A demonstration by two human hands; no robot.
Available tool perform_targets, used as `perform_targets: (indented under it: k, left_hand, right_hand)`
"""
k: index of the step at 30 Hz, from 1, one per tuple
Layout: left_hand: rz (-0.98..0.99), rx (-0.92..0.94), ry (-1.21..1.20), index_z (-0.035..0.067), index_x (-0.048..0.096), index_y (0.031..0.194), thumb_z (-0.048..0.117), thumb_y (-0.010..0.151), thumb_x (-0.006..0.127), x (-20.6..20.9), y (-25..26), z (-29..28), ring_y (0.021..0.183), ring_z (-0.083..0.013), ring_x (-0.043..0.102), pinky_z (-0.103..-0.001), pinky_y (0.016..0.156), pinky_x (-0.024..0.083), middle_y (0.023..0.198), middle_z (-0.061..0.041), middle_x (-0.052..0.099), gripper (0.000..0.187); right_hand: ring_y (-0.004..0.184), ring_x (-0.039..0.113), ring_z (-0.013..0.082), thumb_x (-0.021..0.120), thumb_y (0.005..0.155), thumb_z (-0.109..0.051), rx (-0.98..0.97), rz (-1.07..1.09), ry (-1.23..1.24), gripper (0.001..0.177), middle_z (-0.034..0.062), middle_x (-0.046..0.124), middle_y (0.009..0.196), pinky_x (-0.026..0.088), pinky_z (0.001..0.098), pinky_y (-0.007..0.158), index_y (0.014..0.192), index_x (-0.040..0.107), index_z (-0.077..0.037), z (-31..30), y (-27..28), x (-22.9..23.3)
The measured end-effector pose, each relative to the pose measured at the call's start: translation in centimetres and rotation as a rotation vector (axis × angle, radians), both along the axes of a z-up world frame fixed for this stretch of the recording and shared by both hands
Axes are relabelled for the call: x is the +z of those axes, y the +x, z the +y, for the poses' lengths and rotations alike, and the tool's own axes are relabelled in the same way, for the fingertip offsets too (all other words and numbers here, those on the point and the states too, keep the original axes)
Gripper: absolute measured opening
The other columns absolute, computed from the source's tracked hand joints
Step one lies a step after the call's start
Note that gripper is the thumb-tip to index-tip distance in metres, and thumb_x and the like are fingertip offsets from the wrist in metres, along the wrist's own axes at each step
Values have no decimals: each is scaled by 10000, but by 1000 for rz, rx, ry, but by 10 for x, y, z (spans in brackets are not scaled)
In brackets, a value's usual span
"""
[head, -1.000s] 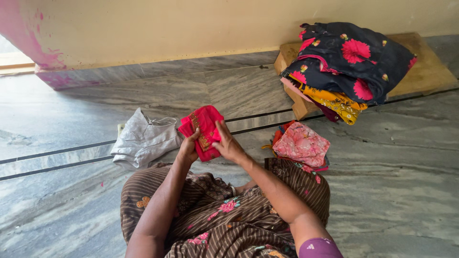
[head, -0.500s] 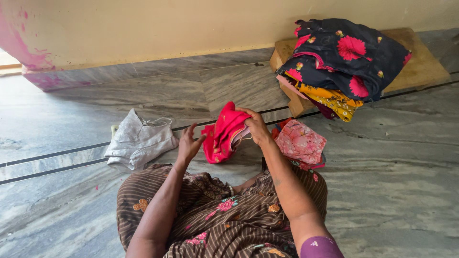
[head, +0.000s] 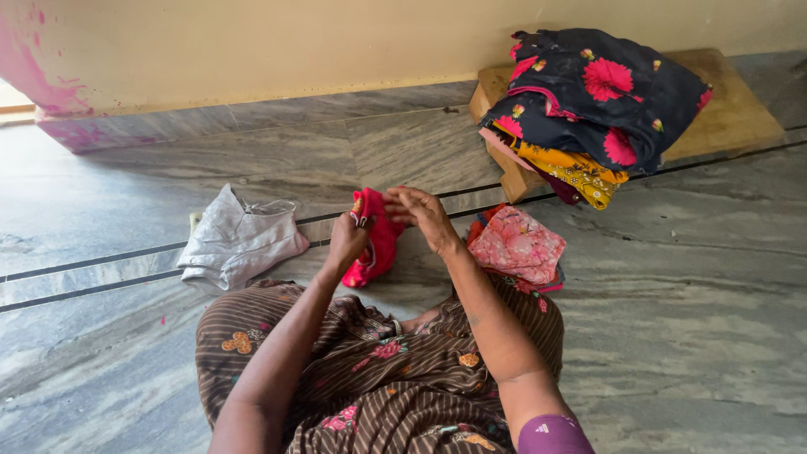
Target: The person sits on the floor and folds various garments one by one, including shirts, pants, and patterned fabrics. They place each folded item into a neat stack on a small wooden stool beside them.
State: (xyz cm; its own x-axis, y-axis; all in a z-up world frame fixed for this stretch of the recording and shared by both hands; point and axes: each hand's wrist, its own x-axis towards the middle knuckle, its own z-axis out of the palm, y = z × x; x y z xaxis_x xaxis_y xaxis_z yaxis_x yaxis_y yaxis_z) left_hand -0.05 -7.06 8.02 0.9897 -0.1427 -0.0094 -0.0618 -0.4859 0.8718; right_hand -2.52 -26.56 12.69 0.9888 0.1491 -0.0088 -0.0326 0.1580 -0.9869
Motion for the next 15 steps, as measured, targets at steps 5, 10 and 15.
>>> perform_targets:
  k: [5, 10, 15]
  left_hand:
    - [-163, -361, -102, 31, 708, 967, 232, 900, 713, 70, 3, 23, 631, -336, 661, -445, 625, 500, 764, -238, 671, 212]
    - [-335, -365, -1, 25, 705, 1021, 243, 912, 773, 146, 0, 20, 639, -338, 439, -449, 602, 477, 758, -262, 608, 253]
    - [-284, -261, -17, 8, 679, 938, 237, 912, 751, 178, 5, 24, 583, -203, 561, -423, 613, 483, 691, -213, 608, 241]
  right_hand:
    - [1231, 626, 194, 461, 1000, -645, -156, -124, -224, 738, 92, 675, 1345, 500, 369, 1011, 1377, 640, -36, -27, 3, -5]
    - [1326, 565, 180, 568, 938, -706, 252, 75, 293, 861, 82, 598, 1443, 463, 362, 1122, 1475, 517, -35, -31, -3, -3]
    - [1252, 609, 88, 727, 803, -644, 398, -98, 167, 874, -18, 636, 1380, 502, 299, 1033, 1452, 491, -110, -35, -30, 19]
